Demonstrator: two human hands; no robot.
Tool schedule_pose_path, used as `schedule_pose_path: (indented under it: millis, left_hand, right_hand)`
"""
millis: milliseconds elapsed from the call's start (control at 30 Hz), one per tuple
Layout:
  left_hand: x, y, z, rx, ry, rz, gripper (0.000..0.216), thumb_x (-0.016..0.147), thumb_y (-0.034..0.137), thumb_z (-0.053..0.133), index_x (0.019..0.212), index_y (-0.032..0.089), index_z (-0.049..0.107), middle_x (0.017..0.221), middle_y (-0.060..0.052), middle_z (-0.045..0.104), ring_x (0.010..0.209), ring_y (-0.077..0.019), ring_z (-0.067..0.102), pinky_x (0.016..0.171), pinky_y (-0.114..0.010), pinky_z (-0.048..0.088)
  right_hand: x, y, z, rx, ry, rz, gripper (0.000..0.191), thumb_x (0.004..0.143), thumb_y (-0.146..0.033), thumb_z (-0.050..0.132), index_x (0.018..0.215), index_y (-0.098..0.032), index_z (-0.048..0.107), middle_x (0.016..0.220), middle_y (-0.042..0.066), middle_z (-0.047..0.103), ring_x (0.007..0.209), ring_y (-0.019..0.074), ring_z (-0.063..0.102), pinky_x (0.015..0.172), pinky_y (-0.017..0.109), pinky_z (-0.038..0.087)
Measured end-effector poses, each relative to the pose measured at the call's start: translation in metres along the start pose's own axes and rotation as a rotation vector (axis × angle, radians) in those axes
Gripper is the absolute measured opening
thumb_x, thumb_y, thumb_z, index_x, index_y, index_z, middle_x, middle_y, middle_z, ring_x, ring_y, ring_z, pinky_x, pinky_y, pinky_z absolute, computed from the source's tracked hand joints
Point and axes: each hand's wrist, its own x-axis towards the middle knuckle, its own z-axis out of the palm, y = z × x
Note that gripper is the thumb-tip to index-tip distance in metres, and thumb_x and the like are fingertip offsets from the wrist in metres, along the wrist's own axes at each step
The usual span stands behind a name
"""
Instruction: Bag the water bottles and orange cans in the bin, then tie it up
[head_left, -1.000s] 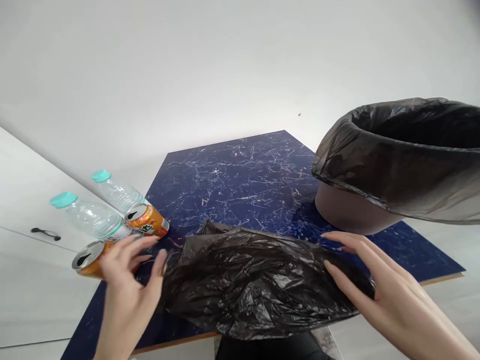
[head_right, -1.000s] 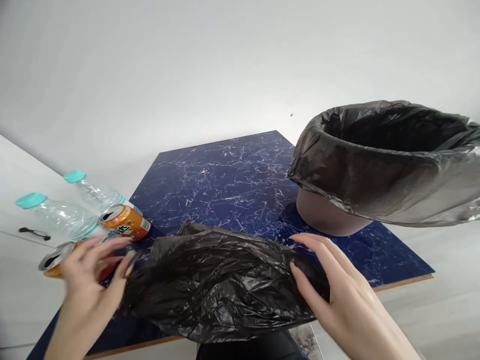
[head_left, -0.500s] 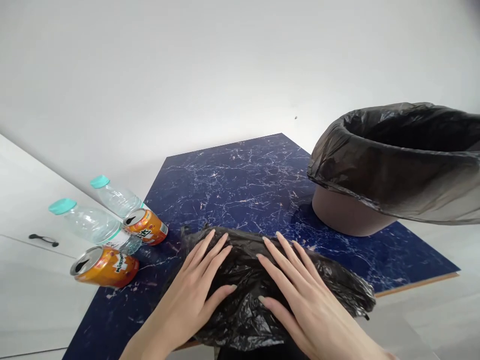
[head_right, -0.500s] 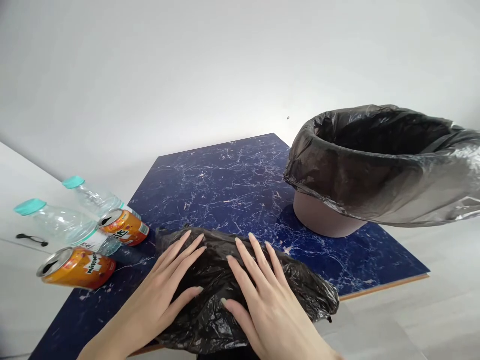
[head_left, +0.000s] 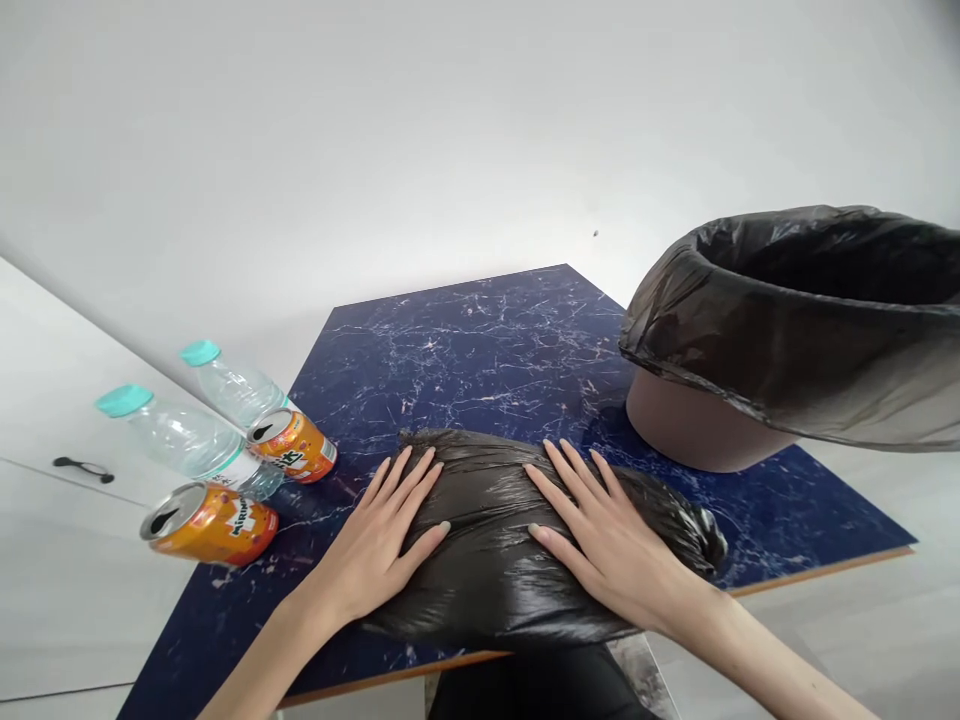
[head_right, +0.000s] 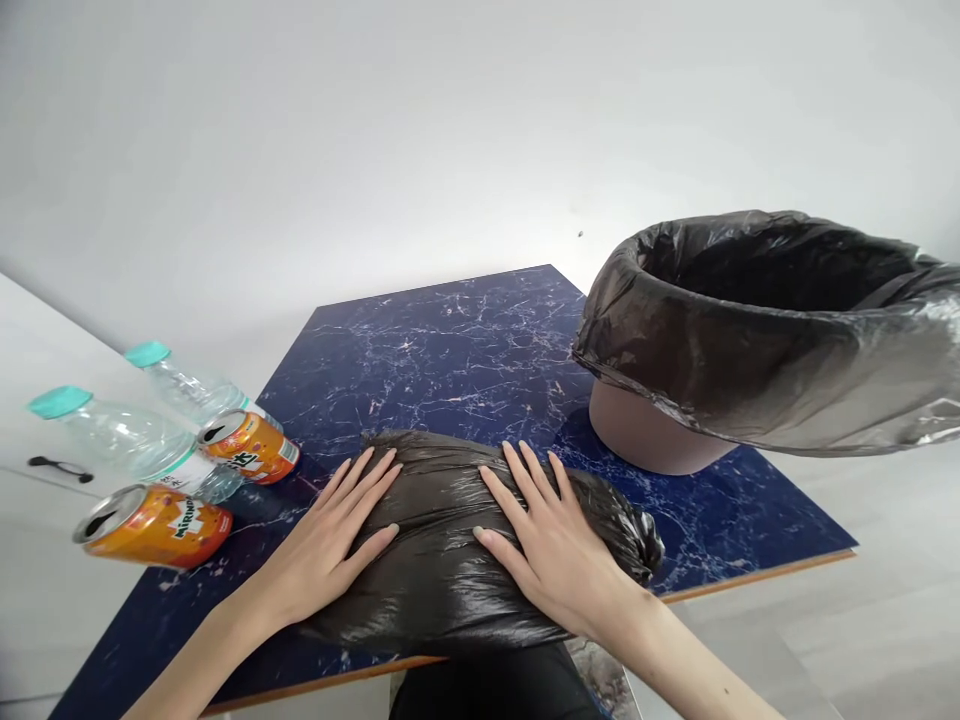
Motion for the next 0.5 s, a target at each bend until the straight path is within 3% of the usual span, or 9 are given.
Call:
schedule_pose_path:
  millis: [367, 500]
  left_hand:
    - [-0.008, -0.006, 0.008, 0.012, 0.056, -0.061, 0.074, 0.114, 0.053, 0.048, 0.177, 0.028, 0.019, 0.182, -0.010, 0.028, 0.171, -0.0355, 0.019, 0.135, -0.065, 0.028]
    - [-0.011, -0.003, 0.013, 0.028, 0.103, -0.123, 0.071, 0.114, 0.053, 0.048, 0.176, 0.026, 0.025, 0.181, -0.009, 0.031, 0.170, -0.0359, 0.023, 0.134, -0.064, 0.031]
  right_hand:
    - [0.030, 0.023, -0.003, 0.061, -0.068, -0.088, 0.067, 0.117, -0.058, 0.035, 0.176, -0.025, 0.029, 0.184, 0.012, 0.008, 0.171, 0.0315, 0.006, 0.137, 0.063, 0.016]
    - [0.049, 0.029, -0.008, 0.051, -0.072, -0.155, 0.066, 0.118, -0.054, 0.032, 0.172, -0.018, 0.037, 0.184, 0.014, 0.014, 0.171, 0.0308, 0.009, 0.138, 0.060, 0.018]
